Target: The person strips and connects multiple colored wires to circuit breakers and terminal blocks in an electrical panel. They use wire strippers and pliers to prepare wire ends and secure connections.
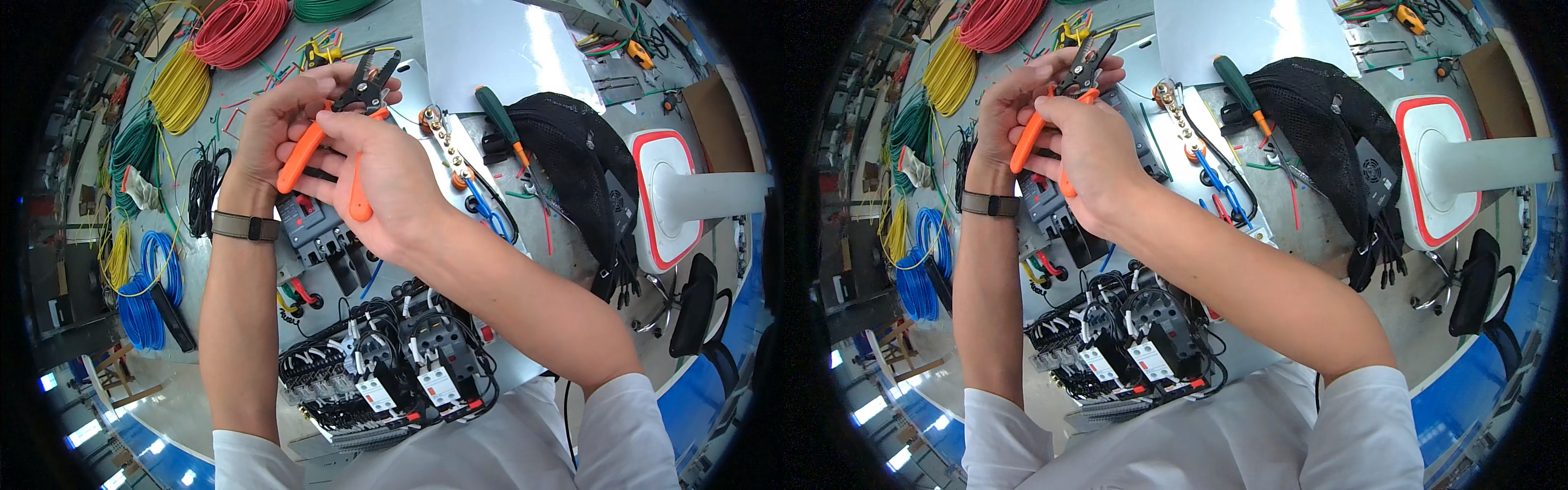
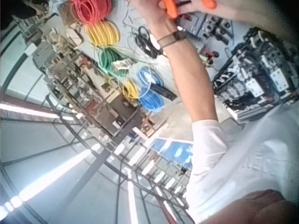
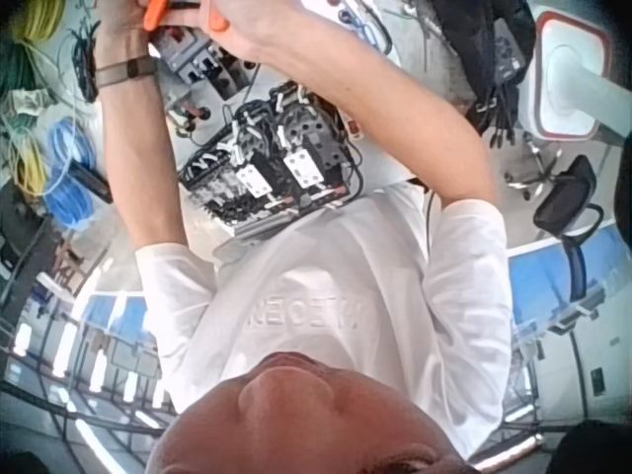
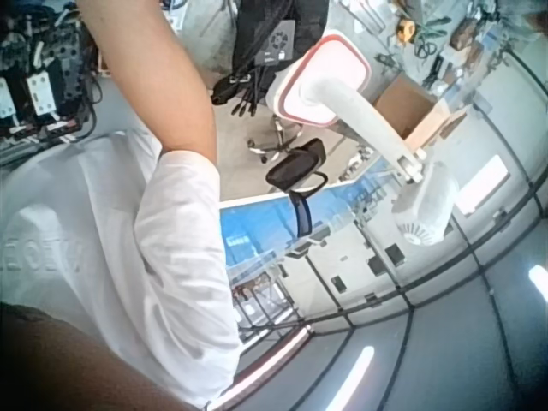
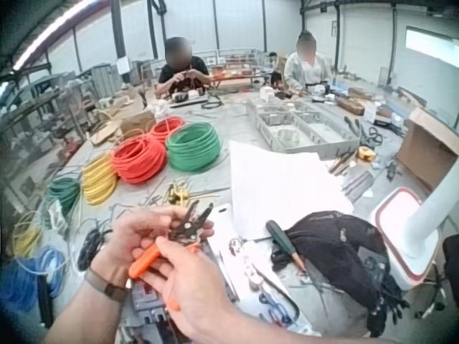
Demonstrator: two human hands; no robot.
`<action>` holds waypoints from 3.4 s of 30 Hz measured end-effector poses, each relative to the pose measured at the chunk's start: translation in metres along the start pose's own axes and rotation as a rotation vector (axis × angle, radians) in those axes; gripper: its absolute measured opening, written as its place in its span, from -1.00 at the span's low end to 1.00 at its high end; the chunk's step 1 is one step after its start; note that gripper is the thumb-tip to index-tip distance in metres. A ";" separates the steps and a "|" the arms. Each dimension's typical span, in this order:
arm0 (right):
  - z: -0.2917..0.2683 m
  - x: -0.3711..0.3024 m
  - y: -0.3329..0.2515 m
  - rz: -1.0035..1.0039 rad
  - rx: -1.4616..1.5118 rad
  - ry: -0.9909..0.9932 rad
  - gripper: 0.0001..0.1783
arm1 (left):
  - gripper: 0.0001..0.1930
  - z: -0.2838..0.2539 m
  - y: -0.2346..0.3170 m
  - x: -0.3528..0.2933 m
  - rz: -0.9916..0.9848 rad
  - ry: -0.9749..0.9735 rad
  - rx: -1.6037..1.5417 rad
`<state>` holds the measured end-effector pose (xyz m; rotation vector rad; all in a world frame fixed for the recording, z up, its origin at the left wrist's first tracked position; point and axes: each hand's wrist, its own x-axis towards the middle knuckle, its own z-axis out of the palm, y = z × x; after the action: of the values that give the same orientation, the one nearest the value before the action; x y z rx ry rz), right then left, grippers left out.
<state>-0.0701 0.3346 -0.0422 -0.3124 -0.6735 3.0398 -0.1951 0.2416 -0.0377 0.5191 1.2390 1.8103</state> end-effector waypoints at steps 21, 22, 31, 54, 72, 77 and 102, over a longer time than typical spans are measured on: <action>0.002 0.000 0.003 0.014 0.024 0.014 -0.76 | -0.39 0.002 0.001 0.001 0.012 -0.060 0.150; 0.002 0.000 0.003 0.014 0.019 0.020 -0.76 | -0.39 0.001 0.000 0.001 0.016 -0.069 0.150; 0.007 -0.001 0.004 -0.003 0.031 0.052 -0.76 | -0.41 -0.001 -0.002 0.001 0.019 -0.078 0.122; 0.003 -0.001 0.004 0.014 0.033 -0.014 -0.77 | -0.40 0.000 -0.001 0.000 0.012 -0.084 0.136; 0.004 -0.002 0.003 0.042 0.238 -0.053 -0.78 | -0.55 0.004 -0.002 0.000 0.004 -0.073 -0.024; 0.007 -0.001 0.006 0.040 0.288 -0.046 -0.78 | -0.54 0.004 -0.004 -0.002 0.011 -0.055 -0.022; 0.004 -0.002 0.009 0.049 0.283 -0.069 -0.80 | -0.44 0.003 -0.005 0.000 -0.028 -0.061 0.032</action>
<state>-0.0689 0.3247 -0.0423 -0.2201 -0.2331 3.1474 -0.1912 0.2436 -0.0409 0.5678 1.2301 1.7411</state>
